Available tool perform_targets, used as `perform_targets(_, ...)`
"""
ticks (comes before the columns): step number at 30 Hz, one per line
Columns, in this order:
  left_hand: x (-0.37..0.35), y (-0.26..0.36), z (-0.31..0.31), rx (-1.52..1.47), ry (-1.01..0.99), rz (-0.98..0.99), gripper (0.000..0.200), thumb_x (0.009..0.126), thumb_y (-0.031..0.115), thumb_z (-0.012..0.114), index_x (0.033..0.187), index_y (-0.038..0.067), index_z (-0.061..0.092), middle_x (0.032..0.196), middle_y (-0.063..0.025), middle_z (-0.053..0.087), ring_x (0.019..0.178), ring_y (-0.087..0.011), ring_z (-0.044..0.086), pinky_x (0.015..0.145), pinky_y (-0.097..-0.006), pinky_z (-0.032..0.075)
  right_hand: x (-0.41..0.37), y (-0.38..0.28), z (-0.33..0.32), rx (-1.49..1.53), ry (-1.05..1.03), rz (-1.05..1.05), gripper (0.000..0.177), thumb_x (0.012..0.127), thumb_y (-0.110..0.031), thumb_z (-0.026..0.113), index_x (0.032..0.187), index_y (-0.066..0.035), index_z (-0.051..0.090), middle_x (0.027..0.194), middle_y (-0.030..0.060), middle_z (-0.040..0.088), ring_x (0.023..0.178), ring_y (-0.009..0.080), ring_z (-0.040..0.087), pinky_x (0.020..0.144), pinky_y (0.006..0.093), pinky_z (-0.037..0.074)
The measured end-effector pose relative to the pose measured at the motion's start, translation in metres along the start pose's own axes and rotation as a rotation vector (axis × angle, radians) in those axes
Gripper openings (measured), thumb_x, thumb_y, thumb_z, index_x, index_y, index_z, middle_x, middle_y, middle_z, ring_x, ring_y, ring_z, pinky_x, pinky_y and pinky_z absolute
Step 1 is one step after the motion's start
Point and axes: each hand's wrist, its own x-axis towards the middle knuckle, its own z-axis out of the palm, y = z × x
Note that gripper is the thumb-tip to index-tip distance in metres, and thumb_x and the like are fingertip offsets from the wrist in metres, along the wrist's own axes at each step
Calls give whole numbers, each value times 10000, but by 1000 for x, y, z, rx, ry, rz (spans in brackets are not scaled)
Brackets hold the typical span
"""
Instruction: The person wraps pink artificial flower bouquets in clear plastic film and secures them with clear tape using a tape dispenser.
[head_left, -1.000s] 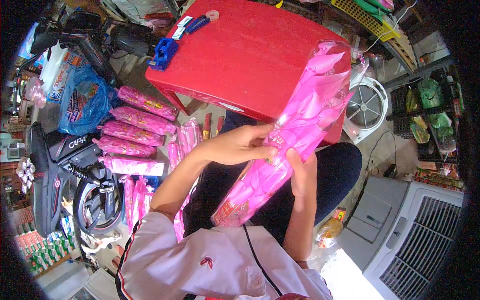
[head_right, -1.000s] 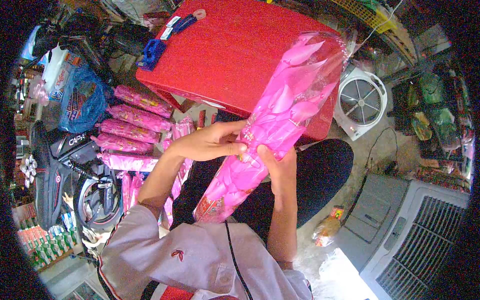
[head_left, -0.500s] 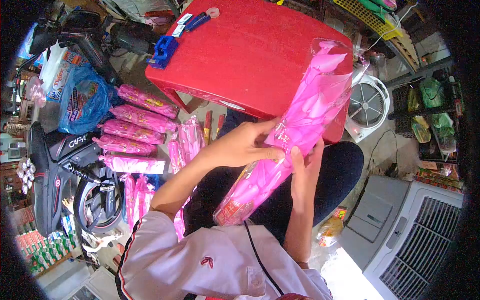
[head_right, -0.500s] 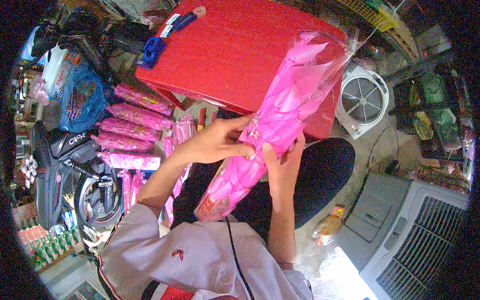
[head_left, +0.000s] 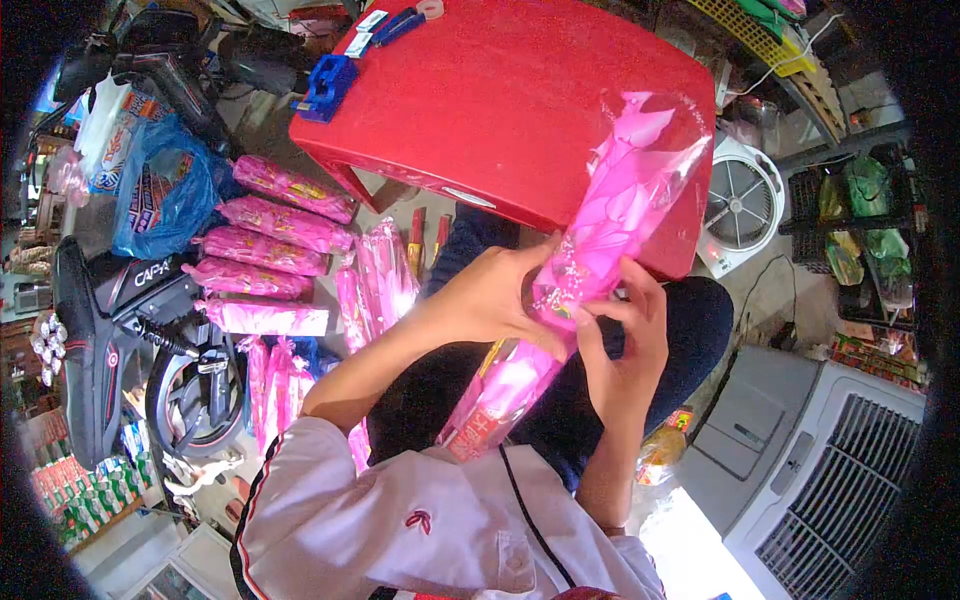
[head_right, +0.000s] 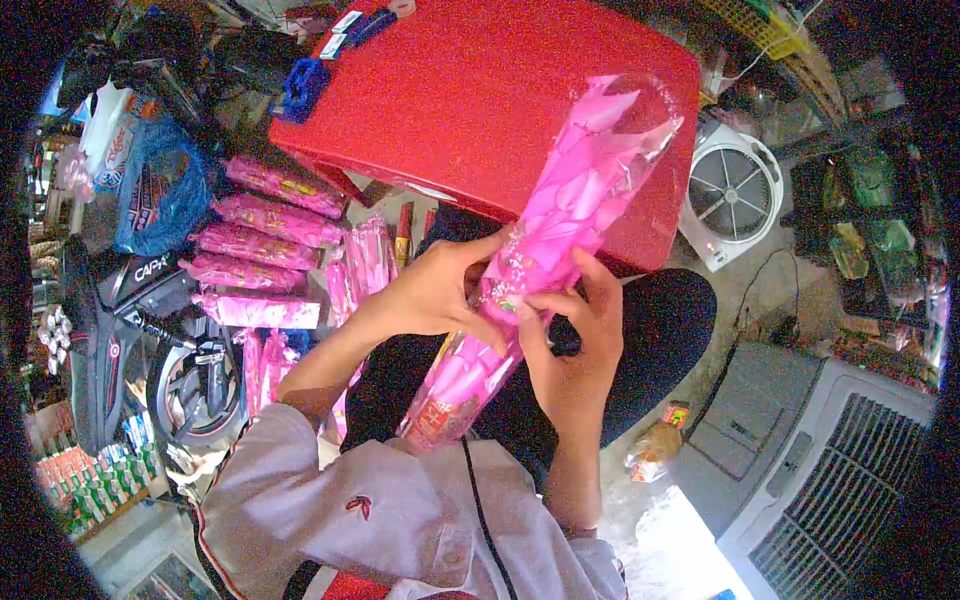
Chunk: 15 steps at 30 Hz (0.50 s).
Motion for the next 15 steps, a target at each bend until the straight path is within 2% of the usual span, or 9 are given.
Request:
perform_targets(1, 1, -1, 1, 2, 16, 22, 994, 578, 319, 938, 1391, -5, 467, 1162, -248, 663, 1052, -348, 679, 877, -383, 533, 2, 0, -2, -6, -23, 5, 179, 729, -23, 781, 882, -51, 694, 1261, 175, 595, 1185, 317, 579, 1011, 403, 441)
perform_targets(4, -1, 11, 0, 158, -2, -2, 1124, 552, 262, 956, 1473, -11, 373, 1112, -158, 709, 980, -171, 682, 875, -349, 538, 2, 0, -2, 65, -30, 102, 212, 714, -36, 798, 886, -39, 674, 1273, 172, 573, 1192, 318, 574, 1023, 405, 440)
perform_targets(6, -1, 7, 1, 207, 30, 36, 1142, 534, 316, 957, 1463, -15, 382, 1103, -194, 701, 982, -237, 703, 866, -357, 541, 3, -6, 1, 196, -4, 223, 231, 702, -49, 814, 879, -38, 666, 1270, 168, 559, 1194, 319, 573, 1022, 405, 443)
perform_targets(9, -1, 4, 5, 282, 68, 34, 1175, 520, 383, 951, 1457, -35, 377, 1094, -238, 685, 1001, -332, 699, 852, -385, 547, 4, -4, 3, 52, -39, 69, 253, 686, -69, 837, 866, -37, 662, 1247, 162, 542, 1177, 314, 575, 1007, 404, 450)
perform_targets(13, 0, 5, 8, 315, 70, 8, 1196, 529, 417, 935, 1401, -145, 340, 1018, -312, 656, 955, -456, 658, 804, -447, 544, 5, -11, 7, -56, -7, 96, 260, 688, -85, 848, 859, -29, 659, 1222, 164, 537, 1148, 311, 577, 990, 405, 454)
perform_targets(15, 0, 9, 9, 382, 53, -47, 1215, 527, 442, 932, 1424, -129, 344, 1041, -305, 661, 985, -419, 673, 830, -433, 548, 5, -7, 11, -89, 16, 113, 250, 703, -87, 843, 855, -21, 654, 1212, 170, 537, 1137, 312, 577, 986, 408, 453)
